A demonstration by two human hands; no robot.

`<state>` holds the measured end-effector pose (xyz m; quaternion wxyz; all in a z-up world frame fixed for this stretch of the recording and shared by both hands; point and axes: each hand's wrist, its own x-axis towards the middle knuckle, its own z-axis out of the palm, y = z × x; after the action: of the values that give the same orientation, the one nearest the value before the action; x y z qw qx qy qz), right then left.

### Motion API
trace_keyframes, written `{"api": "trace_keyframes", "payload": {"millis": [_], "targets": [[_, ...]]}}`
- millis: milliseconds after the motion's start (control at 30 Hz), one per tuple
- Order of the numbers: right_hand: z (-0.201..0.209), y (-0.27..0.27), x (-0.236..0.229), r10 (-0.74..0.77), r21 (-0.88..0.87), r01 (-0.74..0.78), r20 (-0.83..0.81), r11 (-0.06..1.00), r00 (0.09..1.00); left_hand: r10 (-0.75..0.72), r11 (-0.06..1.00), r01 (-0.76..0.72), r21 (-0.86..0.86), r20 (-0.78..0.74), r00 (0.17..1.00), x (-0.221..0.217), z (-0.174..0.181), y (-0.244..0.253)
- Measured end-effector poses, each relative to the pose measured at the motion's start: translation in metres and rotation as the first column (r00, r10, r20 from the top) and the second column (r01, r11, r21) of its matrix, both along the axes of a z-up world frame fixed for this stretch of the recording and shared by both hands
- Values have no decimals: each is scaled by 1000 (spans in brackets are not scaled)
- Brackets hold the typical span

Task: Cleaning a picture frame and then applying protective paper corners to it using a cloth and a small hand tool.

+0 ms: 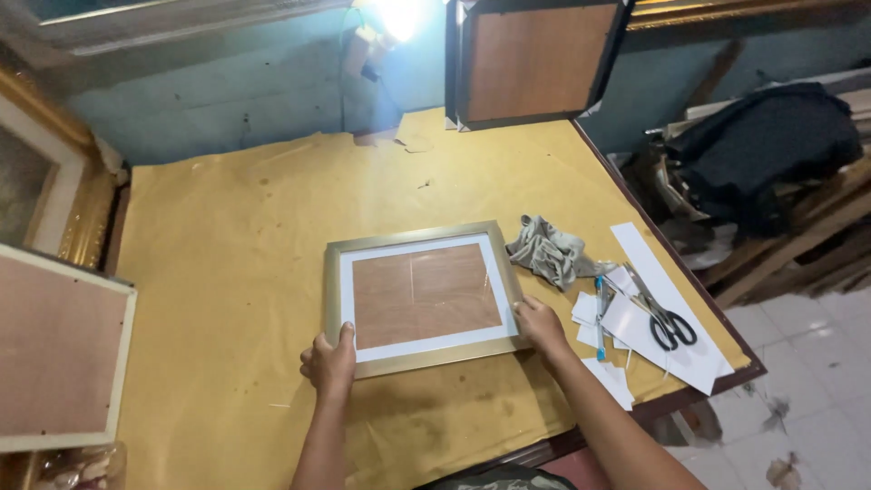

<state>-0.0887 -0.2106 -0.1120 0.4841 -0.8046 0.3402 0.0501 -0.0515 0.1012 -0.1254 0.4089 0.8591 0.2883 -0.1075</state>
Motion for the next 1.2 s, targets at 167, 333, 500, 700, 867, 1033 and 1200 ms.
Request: {"api": "trace_keyframes", "payload": {"millis": [167,333,500,700,867,1033,1200], "targets": [[70,16,-37,-61,92,60,7,994,998,-143,972,62,227,360,922,-20,-37,3],[76,-17,-81,-160,-115,162,33,980,987,-324,909,392,-139,351,878,-63,57,-18],[65,-38,-132,-258,-317,231,-46,920,965,-562,778,548,-307,49,826,-70,84,-40],[42,-28,-143,-269,-522,60,-334,851,903,-706,616,694,-372,130,696,-64,106,-79],[6,-24,-127,-98,-494,5,-162,869,982,-761,505,759,-411,204,616,-69,103,-106],[-8,-38,-113,-39,-462,33,-3,886,999,-764,510,763,-397,200,614,-80,101,-122],[28,-57,-103,-40,-300,59,71,952,997,-739,551,737,-390,182,649,-87,88,-127]]}}
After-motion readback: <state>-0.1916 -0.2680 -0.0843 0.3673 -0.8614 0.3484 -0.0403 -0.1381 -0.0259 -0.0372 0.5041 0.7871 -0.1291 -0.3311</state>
